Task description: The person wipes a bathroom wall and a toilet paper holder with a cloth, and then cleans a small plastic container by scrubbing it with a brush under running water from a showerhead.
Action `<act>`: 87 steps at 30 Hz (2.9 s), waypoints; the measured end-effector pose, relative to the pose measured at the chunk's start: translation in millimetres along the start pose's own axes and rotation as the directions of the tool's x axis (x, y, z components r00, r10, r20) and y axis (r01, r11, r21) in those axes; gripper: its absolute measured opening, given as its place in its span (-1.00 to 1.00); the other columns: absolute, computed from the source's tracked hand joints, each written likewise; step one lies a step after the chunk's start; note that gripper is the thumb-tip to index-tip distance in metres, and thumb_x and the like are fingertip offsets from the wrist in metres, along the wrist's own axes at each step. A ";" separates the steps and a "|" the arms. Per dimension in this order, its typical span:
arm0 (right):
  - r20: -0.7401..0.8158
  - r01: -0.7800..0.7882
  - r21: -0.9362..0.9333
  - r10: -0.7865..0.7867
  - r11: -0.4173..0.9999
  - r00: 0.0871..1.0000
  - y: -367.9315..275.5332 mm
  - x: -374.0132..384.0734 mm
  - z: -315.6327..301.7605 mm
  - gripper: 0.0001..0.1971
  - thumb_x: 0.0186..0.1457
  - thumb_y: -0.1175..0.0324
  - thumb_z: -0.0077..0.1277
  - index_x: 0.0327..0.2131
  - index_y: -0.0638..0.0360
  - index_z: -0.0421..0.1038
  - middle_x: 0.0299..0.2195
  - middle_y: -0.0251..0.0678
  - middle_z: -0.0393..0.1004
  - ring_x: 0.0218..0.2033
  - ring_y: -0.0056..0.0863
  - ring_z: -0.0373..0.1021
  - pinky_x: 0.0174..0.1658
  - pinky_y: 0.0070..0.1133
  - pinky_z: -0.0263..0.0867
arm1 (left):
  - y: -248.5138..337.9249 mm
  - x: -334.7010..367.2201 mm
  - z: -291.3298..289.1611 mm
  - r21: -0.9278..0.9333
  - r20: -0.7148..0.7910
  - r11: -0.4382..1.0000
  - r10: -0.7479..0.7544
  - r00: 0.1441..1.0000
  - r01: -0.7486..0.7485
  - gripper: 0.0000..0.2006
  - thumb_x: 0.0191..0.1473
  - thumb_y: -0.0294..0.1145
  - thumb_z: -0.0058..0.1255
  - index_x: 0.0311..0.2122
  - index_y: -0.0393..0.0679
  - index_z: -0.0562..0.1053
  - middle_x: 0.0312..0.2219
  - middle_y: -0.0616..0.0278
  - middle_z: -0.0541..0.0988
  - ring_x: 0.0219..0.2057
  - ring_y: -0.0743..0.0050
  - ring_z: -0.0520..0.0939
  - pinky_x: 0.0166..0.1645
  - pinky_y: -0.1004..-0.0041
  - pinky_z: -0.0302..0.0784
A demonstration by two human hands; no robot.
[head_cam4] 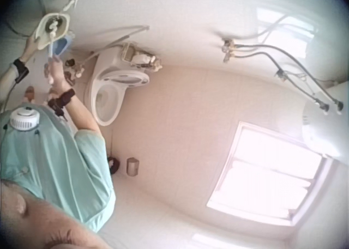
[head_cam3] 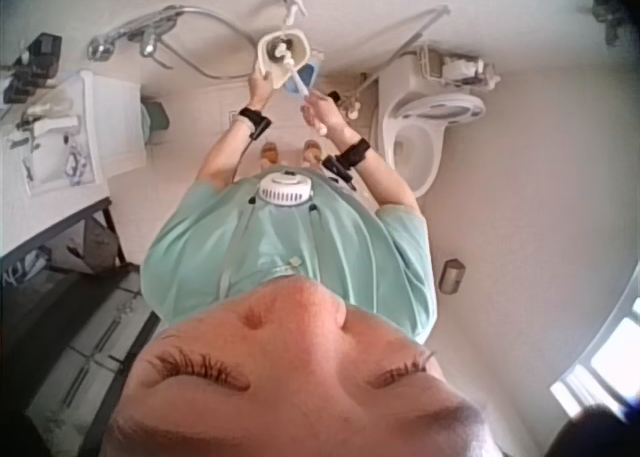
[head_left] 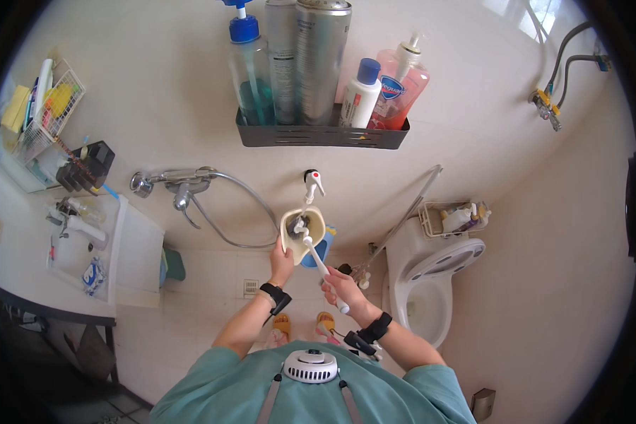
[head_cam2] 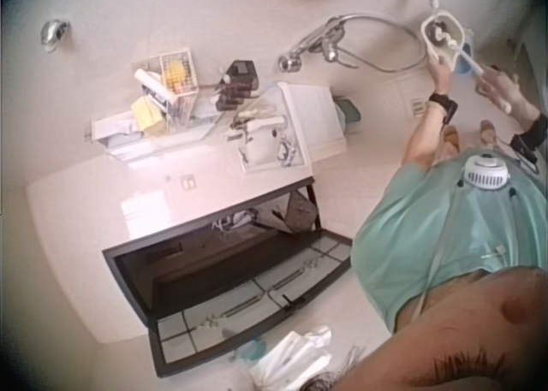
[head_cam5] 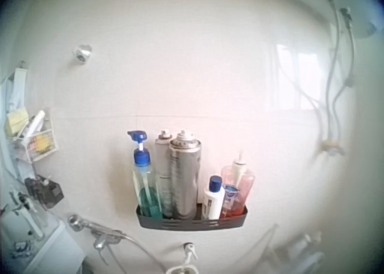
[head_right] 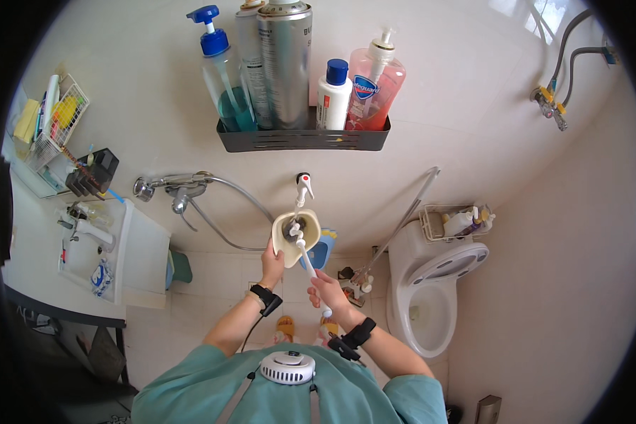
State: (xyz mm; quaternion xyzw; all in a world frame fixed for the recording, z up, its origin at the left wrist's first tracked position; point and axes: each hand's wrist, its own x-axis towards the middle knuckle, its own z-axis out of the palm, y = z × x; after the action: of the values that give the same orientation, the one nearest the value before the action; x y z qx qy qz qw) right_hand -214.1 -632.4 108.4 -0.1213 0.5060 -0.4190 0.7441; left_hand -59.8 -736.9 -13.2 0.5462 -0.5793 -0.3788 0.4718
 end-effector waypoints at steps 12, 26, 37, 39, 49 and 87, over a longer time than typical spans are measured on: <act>0.323 0.197 -0.675 -0.044 -0.711 0.945 -60.0 10.5 -6.4 -0.63 -0.12 0.45 -0.16 -0.14 0.17 0.24 -0.56 -0.08 0.43 -0.52 -0.16 0.40 -0.46 -0.36 0.31 | -3.6 6.6 -10.5 0.093 0.146 0.979 0.166 0.975 -0.181 -0.40 -0.17 -0.65 -0.24 0.09 -0.10 0.14 -0.29 -0.18 0.45 -0.27 -0.05 0.49 -0.20 0.32 0.38; 0.117 -0.291 -0.086 0.300 0.953 0.947 4.2 18.0 -57.1 -0.88 0.07 0.40 -0.30 -0.33 0.18 0.22 -0.62 -0.38 0.18 -0.75 -0.69 0.08 -0.77 -0.75 0.04 | -6.1 -1.6 6.8 -0.454 -0.069 0.831 -0.393 0.917 0.322 -0.47 -0.17 -0.62 -0.25 0.02 -0.09 0.16 -0.22 0.04 0.43 -0.17 0.10 0.48 -0.15 0.30 0.44; 0.183 0.141 -0.981 -0.402 -0.132 0.897 28.5 -18.2 -33.8 -0.49 -0.10 0.37 -0.12 0.00 0.25 0.13 -0.48 -0.08 0.37 -0.59 -0.25 0.39 -0.53 -0.50 0.32 | -63.0 -0.2 1.7 -0.578 0.490 0.367 -0.558 0.670 0.729 -0.58 -0.12 -0.51 -0.22 -0.05 -0.25 0.19 -0.22 0.04 0.42 -0.27 0.15 0.53 -0.23 0.25 0.50; 0.217 0.055 -0.938 -0.460 -0.341 0.861 30.2 -26.7 -26.0 -0.41 -0.14 0.38 -0.07 0.04 0.28 0.08 -0.47 -0.03 0.38 -0.56 -0.18 0.40 -0.50 -0.47 0.34 | -42.4 -5.8 6.8 -0.559 0.465 0.416 -0.559 0.687 0.717 -0.56 -0.11 -0.51 -0.25 -0.02 -0.22 0.16 -0.20 0.04 0.40 -0.23 0.17 0.51 -0.24 0.28 0.51; 0.325 0.243 -0.943 -0.459 -0.229 0.827 38.5 -4.6 -36.7 -0.45 -0.14 0.53 -0.15 0.03 0.23 0.09 -0.50 -0.01 0.38 -0.56 -0.11 0.37 -0.50 -0.33 0.30 | -7.8 -12.1 15.2 -0.533 0.322 0.598 -0.511 0.797 0.599 -0.54 -0.08 -0.57 -0.37 0.02 -0.13 0.12 -0.15 0.08 0.36 -0.17 0.26 0.48 -0.27 0.27 0.53; 0.255 0.088 -0.932 -0.467 -0.351 0.847 19.8 -23.1 -34.4 -0.45 -0.14 0.54 -0.16 0.04 0.05 0.14 -0.41 -0.05 0.36 -0.50 -0.13 0.37 -0.44 -0.35 0.31 | 19.1 1.6 -14.5 -0.487 0.338 0.690 -0.416 0.844 0.535 -0.48 -0.12 -0.61 -0.35 0.04 -0.10 0.04 -0.15 0.07 0.33 -0.25 0.25 0.52 -0.36 0.32 0.57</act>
State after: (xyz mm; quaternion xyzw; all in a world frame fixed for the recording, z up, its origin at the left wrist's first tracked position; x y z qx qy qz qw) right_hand -236.8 -594.5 95.7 -0.7257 0.6697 -0.0368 0.1535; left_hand -51.0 -735.1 9.1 0.4723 -0.3228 -0.6950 0.4355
